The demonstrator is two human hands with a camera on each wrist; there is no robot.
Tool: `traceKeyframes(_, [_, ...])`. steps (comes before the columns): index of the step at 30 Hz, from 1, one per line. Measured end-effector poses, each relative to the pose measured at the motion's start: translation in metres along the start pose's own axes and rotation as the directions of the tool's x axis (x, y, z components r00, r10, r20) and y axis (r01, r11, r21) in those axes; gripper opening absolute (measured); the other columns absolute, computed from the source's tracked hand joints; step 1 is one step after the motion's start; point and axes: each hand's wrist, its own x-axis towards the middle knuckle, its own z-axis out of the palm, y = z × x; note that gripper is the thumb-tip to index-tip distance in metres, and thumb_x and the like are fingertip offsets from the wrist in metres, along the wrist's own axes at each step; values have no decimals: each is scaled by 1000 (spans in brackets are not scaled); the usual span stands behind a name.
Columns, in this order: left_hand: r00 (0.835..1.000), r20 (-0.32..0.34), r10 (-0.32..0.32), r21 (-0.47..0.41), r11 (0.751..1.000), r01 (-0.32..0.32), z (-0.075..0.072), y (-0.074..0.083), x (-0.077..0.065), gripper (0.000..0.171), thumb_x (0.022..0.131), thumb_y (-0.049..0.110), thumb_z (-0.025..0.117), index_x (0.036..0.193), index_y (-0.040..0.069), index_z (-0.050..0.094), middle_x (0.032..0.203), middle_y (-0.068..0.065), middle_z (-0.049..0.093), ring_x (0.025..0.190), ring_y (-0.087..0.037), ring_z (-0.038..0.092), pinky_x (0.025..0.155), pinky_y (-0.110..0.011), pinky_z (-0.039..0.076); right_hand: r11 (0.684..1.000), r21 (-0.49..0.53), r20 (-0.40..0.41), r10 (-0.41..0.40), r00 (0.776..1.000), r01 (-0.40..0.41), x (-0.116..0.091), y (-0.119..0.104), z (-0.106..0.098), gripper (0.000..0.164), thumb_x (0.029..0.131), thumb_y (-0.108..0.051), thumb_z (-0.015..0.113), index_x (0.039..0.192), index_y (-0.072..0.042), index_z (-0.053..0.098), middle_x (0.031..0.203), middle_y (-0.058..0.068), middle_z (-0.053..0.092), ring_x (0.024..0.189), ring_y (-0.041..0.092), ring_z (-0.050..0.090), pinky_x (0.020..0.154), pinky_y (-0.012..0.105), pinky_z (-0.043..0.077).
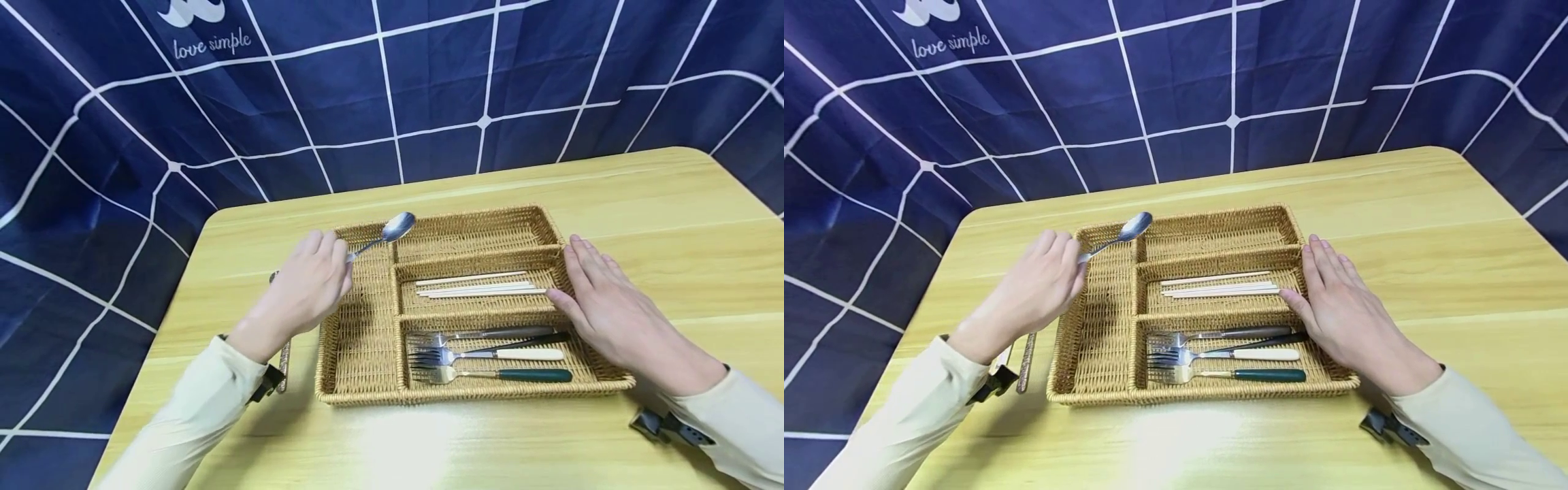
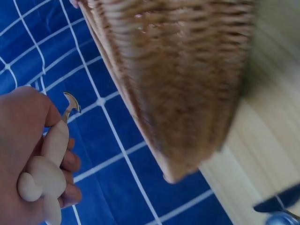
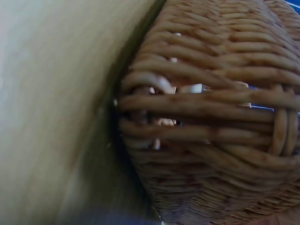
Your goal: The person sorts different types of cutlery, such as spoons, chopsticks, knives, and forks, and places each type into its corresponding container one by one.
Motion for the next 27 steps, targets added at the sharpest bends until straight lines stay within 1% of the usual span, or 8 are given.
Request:
traceKeyframes(2, [1000,-6,13,2,1000,-13,1,5,11,19,97,14,40,82,3,44,74,-6,36,70,-23,34,63,-34,34,1000,-2,-1,2,1000,-2,-1,1,0,70,105,-33,37,148,14,6,156,30,1,144,43,2,119,48,-3])
traceKeyframes(3, [1000,3,17,0,1000,-17,1,7,17,18,97,14,40,83,4,45,75,-6,37,71,-23,35,64,-33,34,1000,-4,-2,2,1000,-2,-1,1,0,70,105,-33,37,148,14,6,156,31,1,144,43,2,119,48,-2])
traceKeyframes(9, [995,97,36,-1,999,-36,-2,18,50,18,100,18,39,93,4,48,84,-6,40,80,-23,37,69,-33,38,1000,-5,-2,4,1000,-4,-1,0,0,71,105,-33,38,148,14,7,155,31,1,144,45,4,118,50,0])
traceKeyframes(14, [986,159,45,-11,999,-44,-1,25,75,24,103,20,30,101,5,48,91,-6,42,87,-23,38,76,-33,39,1000,-6,-12,-1,1000,1,-1,-1,1,71,105,-33,38,147,15,9,155,32,3,144,45,6,119,49,1])
traceKeyframes(18, [975,216,58,-35,998,-51,10,29,92,27,104,23,25,103,7,47,95,-6,42,91,-23,38,80,-33,38,1000,-6,-17,-4,1000,4,-1,-3,2,71,105,-33,38,147,15,10,154,33,6,144,44,7,119,49,2])
traceKeyframes(23, [952,295,79,-86,995,-56,28,37,110,29,105,24,25,111,6,46,102,-6,43,98,-22,39,87,-32,40,1000,-8,-23,-2,1000,1,-1,-3,1,71,104,-34,38,148,14,10,155,33,6,144,44,7,119,49,3])
traceKeyframes(27, [933,349,89,-100,993,-57,44,46,124,28,105,24,27,118,6,44,106,-5,44,101,-20,39,90,-30,41,1000,-8,-30,0,1000,0,-1,-4,-1,71,104,-34,39,148,14,10,155,33,7,143,45,9,119,49,4])
